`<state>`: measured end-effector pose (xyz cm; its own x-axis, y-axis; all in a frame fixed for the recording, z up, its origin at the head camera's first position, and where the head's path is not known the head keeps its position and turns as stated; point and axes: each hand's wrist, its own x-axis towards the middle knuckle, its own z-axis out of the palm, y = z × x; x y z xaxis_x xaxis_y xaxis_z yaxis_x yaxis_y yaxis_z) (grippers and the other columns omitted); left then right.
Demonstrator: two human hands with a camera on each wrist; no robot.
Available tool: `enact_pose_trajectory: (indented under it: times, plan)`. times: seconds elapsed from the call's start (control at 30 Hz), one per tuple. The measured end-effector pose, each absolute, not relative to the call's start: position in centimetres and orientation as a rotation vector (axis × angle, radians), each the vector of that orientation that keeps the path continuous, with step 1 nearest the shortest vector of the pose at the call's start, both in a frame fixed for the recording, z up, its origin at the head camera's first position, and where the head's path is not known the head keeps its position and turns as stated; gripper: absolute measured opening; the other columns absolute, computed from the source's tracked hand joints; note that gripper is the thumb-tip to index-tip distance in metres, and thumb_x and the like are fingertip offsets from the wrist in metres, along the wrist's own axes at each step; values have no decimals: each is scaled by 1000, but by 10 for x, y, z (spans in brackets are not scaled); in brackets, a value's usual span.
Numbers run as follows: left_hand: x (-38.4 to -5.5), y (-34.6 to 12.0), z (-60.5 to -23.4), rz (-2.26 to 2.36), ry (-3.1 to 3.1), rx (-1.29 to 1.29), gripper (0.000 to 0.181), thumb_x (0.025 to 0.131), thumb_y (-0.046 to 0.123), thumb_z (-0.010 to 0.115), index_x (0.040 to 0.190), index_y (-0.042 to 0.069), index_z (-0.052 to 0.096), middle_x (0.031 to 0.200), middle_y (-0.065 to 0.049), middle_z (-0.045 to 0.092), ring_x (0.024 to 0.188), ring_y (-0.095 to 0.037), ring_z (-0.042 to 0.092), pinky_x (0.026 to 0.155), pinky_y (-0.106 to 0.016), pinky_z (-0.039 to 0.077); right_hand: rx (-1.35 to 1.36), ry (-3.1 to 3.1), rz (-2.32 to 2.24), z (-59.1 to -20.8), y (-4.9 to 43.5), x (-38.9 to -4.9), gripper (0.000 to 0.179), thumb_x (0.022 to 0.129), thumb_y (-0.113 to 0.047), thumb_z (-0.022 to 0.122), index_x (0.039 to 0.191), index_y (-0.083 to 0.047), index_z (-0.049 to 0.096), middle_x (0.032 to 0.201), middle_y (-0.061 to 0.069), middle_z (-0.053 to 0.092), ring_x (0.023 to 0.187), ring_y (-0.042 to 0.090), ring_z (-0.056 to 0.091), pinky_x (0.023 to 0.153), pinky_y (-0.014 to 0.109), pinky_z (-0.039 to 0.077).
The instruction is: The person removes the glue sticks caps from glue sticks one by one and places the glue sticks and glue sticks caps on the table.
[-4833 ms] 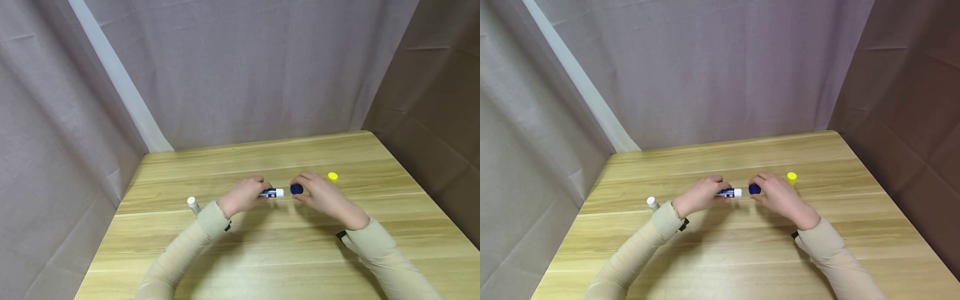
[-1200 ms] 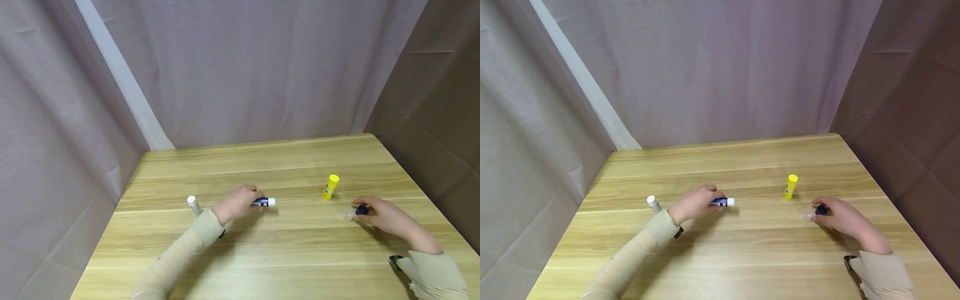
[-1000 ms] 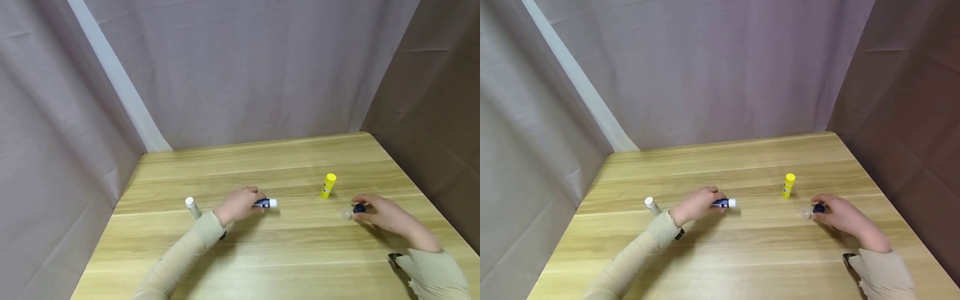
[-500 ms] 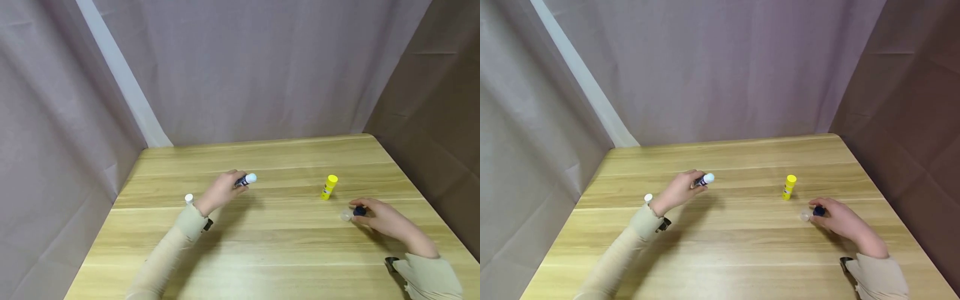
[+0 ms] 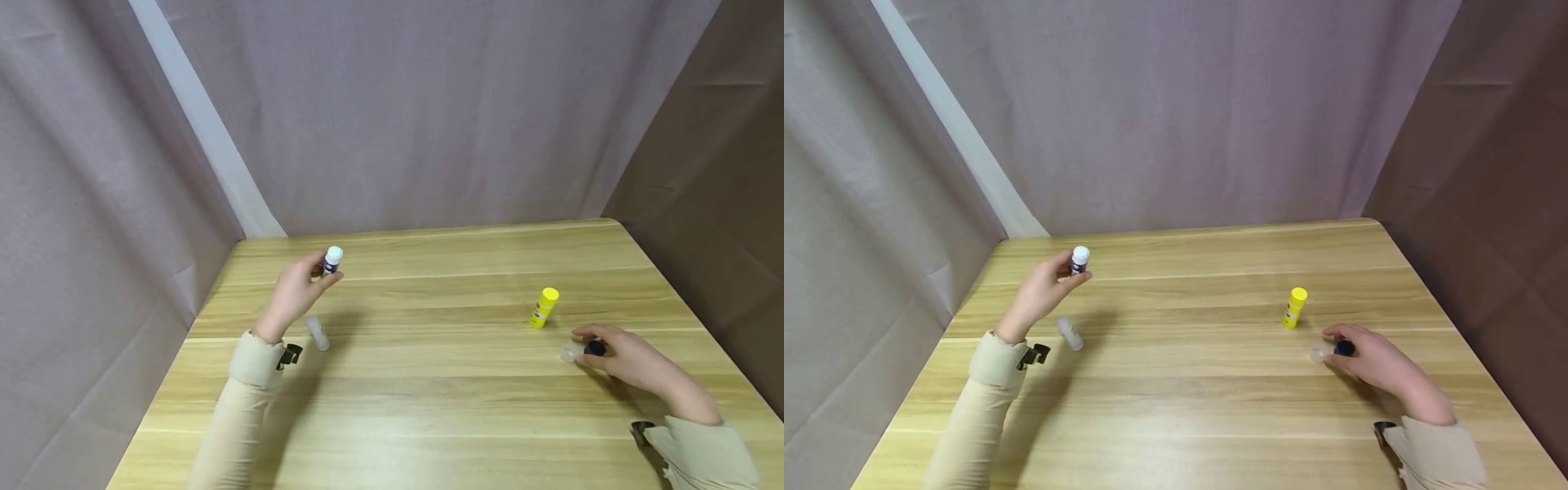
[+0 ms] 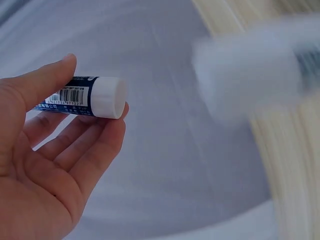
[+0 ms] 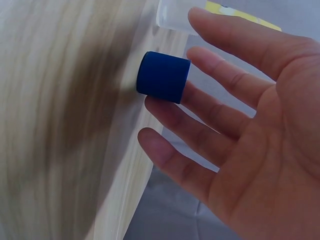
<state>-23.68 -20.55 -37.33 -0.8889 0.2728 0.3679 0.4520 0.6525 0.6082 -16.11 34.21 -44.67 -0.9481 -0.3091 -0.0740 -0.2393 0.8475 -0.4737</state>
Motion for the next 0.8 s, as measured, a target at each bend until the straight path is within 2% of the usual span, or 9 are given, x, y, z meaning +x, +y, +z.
enact_pose_trajectory:
  times: [0.17,0.43,0.8]
  plan:
    - [-232,-231,-376,-1126,-2634,-460,30,93,15,74,116,-1,65,106,-19,71,100,-36,70,88,-47,56,-422,2869,-717,-446,346,-157,55,93,-28,75,131,8,58,125,29,62,119,55,51,91,67,42]
    - [-224,-265,-395,-1202,-2631,-337,20,94,13,73,104,-1,64,103,-20,70,103,-36,68,93,-47,54,-420,2864,-738,-448,347,-151,54,92,-27,76,130,8,59,125,27,63,119,54,53,91,66,43]
    - [-215,-292,-430,-1188,-2673,-218,22,94,11,73,106,-5,64,104,-22,71,101,-37,68,91,-48,54,-432,2874,-740,-449,349,-151,53,91,-24,77,128,8,59,124,28,63,118,53,53,92,66,43]
